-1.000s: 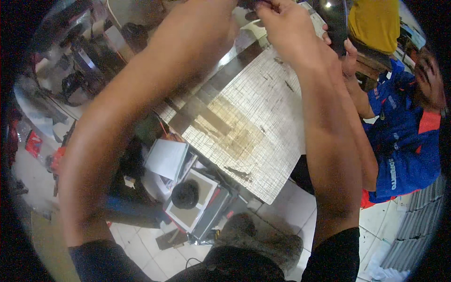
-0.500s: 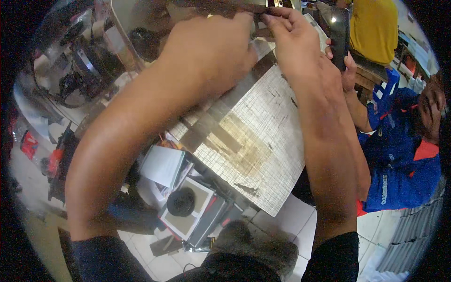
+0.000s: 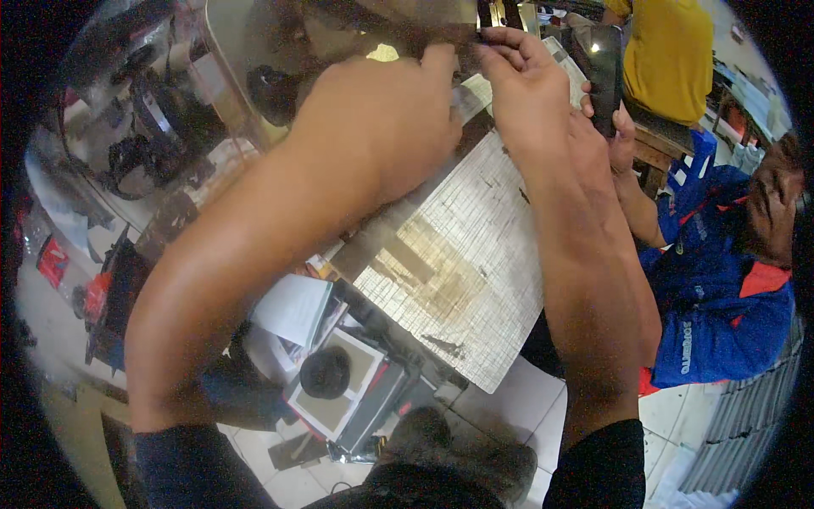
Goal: The person adjusts components and clears a jam from an industrial sewing machine using a small screwdriver and a light.
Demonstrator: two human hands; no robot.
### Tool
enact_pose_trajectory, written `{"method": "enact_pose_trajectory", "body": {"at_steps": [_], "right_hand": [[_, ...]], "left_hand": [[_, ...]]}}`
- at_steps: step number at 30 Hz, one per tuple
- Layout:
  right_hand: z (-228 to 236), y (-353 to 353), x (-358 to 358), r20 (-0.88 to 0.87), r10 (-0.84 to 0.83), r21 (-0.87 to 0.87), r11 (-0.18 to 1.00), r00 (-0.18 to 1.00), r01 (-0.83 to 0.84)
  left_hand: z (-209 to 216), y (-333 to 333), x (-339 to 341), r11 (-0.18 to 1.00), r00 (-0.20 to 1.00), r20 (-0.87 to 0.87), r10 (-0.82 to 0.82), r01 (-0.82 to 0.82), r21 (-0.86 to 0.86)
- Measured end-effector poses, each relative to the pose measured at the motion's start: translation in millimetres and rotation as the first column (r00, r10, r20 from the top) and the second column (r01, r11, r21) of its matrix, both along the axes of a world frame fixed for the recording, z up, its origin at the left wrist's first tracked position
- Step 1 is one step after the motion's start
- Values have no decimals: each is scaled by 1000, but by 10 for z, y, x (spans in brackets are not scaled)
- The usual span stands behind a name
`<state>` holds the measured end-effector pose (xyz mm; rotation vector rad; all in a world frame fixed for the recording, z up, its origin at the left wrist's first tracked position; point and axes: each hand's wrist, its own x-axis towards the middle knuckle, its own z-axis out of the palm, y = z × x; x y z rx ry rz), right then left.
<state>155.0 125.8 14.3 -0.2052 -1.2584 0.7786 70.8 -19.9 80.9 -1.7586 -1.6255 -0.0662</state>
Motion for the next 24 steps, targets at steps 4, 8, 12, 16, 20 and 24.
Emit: {"method": "enact_pose_trajectory", "body": {"at_steps": [4,8,12,16,20,24], "right_hand": [[10,-20,38,51,-7,-45,999,999,10],[4,-6,48,11,115,-28,993,993,-114],[-22,112,84,-37,70,-11,997,997,-71],[10,134,71,-50,188,-43,981,981,-190],[79,150,85,-35,197,-85,976,980,-200],[-33,-37,52,-14,117,-39,992,993,-117]], "left_hand": [[-57,-116,10,999,997,-81,-1,4,35],[-46,-183,14,992,990,-135,-42,58,113],[60,15,37,999,985,-169,18,-12,39],[99,103,79,999,998,-64,28,-31,-41],[123,176,-29,995,997,70,-23,29,-94],[-21,74,-78,993,992,105,-69,78,-85]]}}
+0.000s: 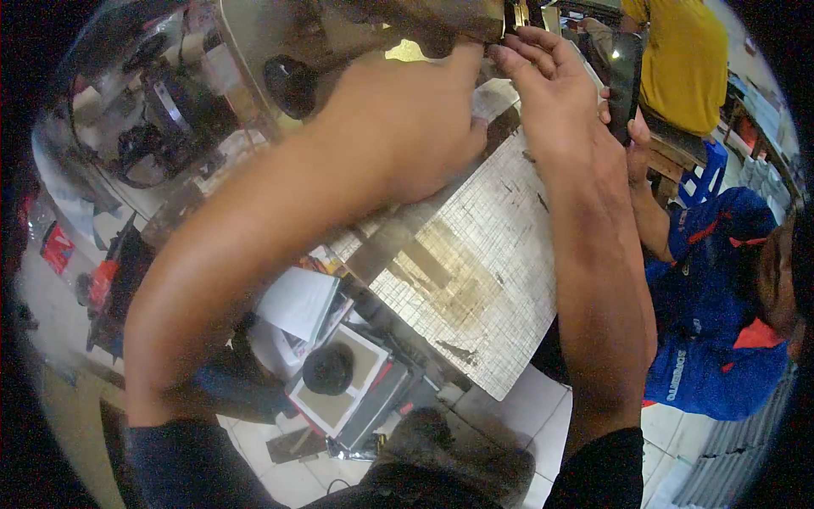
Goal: The person adjusts components and clears a jam from an industrial sewing machine using a small screwdriver and a light.
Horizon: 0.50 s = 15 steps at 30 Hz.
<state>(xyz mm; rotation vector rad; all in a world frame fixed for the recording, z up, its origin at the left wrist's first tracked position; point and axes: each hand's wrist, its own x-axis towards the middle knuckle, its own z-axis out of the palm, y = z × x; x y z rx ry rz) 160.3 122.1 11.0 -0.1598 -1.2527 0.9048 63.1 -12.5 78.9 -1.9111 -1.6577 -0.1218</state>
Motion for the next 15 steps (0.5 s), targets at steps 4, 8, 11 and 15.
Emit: {"method": "enact_pose_trajectory", "body": {"at_steps": [4,8,11,15], "right_hand": [[-3,34,77,-24,56,-40,998,998,-57],[107,64,158,208,-105,32,994,972,101],[121,151,149,244,-26,8,1000,969,25],[124,170,179,56,303,-149,945,951,-292]], "left_hand": [[35,-53,82,996,997,-27,78,-79,-34],[-7,-31,33,998,999,-47,20,-17,67],[16,-95,53,999,999,-35,1,1,46],[-49,-354,-29,994,995,4,-100,100,-36]]}}
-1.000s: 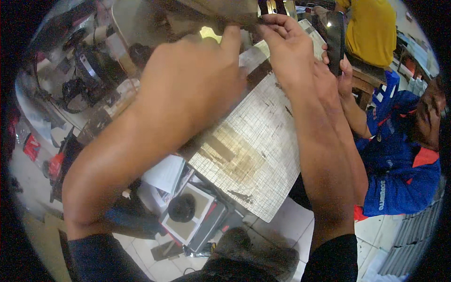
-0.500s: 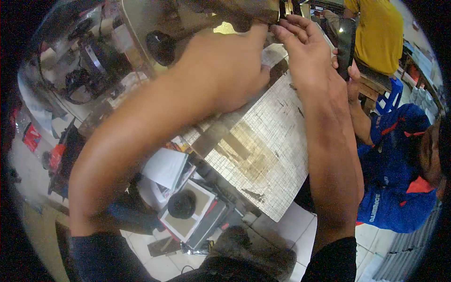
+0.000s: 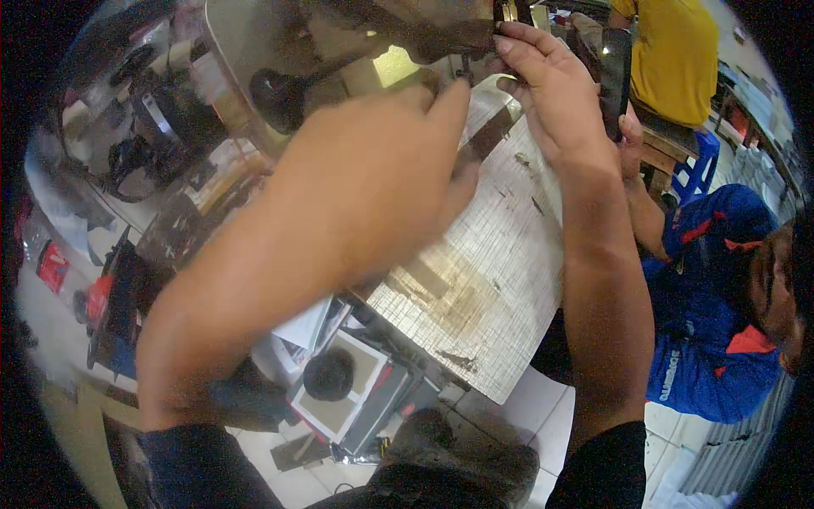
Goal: The person adjusts components and clears a jam from an industrial sewing machine using a small screwdriver and a light.
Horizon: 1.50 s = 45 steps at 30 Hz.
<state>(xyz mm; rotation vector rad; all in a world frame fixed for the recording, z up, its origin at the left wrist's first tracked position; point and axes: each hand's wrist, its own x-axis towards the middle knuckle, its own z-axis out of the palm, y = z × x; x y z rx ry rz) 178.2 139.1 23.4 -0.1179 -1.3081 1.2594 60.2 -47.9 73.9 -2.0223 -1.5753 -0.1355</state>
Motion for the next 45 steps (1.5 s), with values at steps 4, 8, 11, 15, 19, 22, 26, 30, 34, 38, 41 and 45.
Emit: {"method": "enact_pose_trajectory", "body": {"at_steps": [4,8,11,15,19,22,26,30,34,38,41,45], "right_hand": [[56,28,-6,-4,53,17,998,999,-53],[66,18,-11,-12,135,-27,990,991,-135],[94,42,8,-12,145,-21,989,989,-145],[98,103,2,47,120,34,992,992,-121],[90,39,-58,52,-212,191,961,976,199],[74,-2,-131,15,-493,316,828,870,464],[68,47,-153,14,-634,371,721,773,585],[24,-18,-184,-2,-717,394,640,697,659],[91,-74,-215,13,-761,415,594,648,689],[31,59,-105,26,-688,368,682,726,633],[56,194,-46,125,-547,366,801,828,474],[58,35,-120,-13,-403,309,869,915,387]], "left_hand": [[-44,-312,-4,996,994,75,-79,75,54],[-87,-389,-87,985,977,139,-160,148,89],[-136,-335,-138,964,958,160,-237,211,163],[-171,-296,-231,940,925,204,-321,285,185],[-191,-325,-237,924,901,231,-366,321,209],[-208,-346,-251,920,901,231,-369,317,231],[-192,-375,-278,901,888,223,-403,342,265],[-141,-417,-275,944,929,189,-317,291,155],[-109,-276,-244,941,920,206,-333,313,126],[-63,18,-47,947,941,109,-321,321,17],[-100,118,106,968,968,41,-246,248,-44],[-242,-232,137,979,969,-173,-178,192,69]]}}
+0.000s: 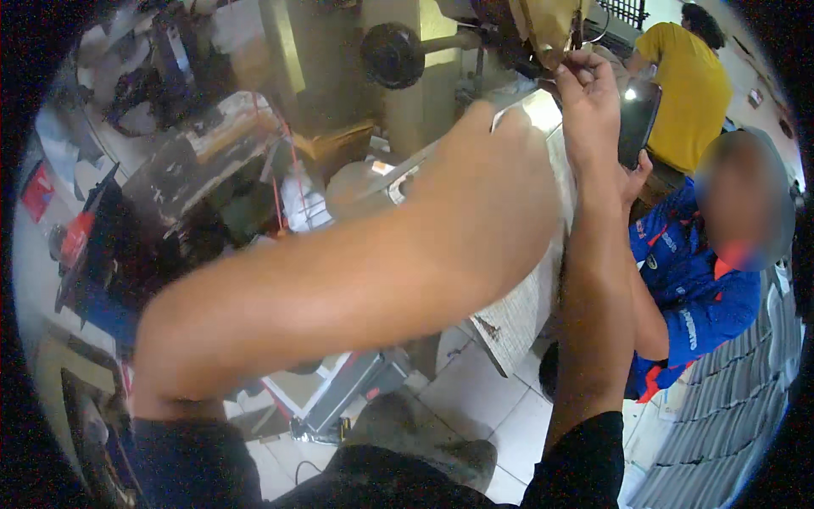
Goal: The person adjusts components and clears a jam from an industrial sewing machine using a small screwdriver and a light.
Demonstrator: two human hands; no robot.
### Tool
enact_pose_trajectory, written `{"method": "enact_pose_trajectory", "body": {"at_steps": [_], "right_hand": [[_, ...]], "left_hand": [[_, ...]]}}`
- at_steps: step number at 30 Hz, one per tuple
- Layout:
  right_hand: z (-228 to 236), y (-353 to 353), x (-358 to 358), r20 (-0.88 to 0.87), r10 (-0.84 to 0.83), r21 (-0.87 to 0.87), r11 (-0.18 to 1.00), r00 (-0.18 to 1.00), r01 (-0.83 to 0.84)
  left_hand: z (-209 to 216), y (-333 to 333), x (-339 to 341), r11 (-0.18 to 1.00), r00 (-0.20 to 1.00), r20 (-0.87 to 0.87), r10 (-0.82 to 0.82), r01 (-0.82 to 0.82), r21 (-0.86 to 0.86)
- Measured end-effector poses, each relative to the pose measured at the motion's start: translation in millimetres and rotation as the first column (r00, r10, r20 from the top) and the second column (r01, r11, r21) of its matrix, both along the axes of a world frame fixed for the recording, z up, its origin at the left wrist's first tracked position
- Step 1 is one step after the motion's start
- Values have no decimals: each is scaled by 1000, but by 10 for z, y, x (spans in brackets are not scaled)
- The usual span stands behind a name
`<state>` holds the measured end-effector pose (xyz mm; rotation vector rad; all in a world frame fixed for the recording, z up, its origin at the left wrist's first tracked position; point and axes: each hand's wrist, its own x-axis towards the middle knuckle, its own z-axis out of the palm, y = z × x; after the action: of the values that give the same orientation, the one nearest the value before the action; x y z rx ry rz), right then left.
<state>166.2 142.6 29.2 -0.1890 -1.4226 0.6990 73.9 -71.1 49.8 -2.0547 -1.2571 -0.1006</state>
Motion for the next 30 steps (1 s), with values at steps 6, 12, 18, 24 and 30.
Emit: {"method": "enact_pose_trajectory", "body": {"at_steps": [6,12,18,24,30], "right_hand": [[-40,-415,114,197,-256,-106,954,946,280],[-46,-635,277,279,-504,109,862,818,494],[-12,-710,419,265,-588,218,808,764,547],[13,-631,418,228,-564,229,823,794,519],[-41,-569,381,217,-642,324,758,735,566]], "left_hand": [[-259,-697,-229,980,871,456,-182,122,159],[-461,-516,-532,941,755,572,-320,182,286],[-593,-470,-449,877,665,583,-468,268,398],[-506,-443,-464,875,687,559,-465,262,407],[-487,-437,-466,884,720,539,-438,234,405]]}}
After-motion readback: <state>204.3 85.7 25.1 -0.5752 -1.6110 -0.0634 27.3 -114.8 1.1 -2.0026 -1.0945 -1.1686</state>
